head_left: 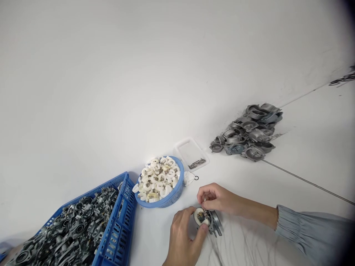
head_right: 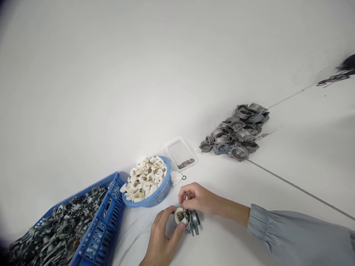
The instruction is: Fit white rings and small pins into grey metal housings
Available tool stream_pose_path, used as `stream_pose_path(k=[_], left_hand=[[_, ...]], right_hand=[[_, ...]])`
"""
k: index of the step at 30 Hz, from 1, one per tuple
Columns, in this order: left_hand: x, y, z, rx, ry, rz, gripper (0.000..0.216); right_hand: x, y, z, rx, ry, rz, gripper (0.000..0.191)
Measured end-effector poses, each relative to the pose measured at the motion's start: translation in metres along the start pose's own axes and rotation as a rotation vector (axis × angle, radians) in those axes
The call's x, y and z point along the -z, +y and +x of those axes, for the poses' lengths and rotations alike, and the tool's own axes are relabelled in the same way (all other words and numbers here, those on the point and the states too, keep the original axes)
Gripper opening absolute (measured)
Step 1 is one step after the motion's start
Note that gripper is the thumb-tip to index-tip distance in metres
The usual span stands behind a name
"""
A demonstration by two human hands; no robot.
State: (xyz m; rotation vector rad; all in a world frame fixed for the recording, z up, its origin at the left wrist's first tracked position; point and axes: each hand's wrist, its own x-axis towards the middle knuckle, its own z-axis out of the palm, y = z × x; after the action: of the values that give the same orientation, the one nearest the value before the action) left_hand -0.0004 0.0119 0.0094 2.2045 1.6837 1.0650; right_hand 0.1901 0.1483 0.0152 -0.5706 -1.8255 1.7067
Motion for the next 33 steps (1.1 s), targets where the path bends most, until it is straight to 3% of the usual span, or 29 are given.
stream_pose_path(k=[8,17,27,33], left_hand=[[-0.002,-0.004,0.000,-0.011,0.011,0.012,0.034],[-0.002,-0.002,-0.002,0.028,-0.016,0.005,0.027],[-0.001,0.000,-0.002,0.015,-0.015,0.034,0.026],[0.002,0.002,-0.001,0.036,-0.032,0.038,0.025]], right_hand=[[0.004,0.003,0.002,0.037,0.027,-0.020,0.017],[0.005,0.011,0.004,0.014,0.007,-0.004,0.016],[0.000,0.000,-0.001,0.031,-0.011,0.085,0.018],[0.002,-0.007,-0.003,0.029,0.031,0.012,0.020]])
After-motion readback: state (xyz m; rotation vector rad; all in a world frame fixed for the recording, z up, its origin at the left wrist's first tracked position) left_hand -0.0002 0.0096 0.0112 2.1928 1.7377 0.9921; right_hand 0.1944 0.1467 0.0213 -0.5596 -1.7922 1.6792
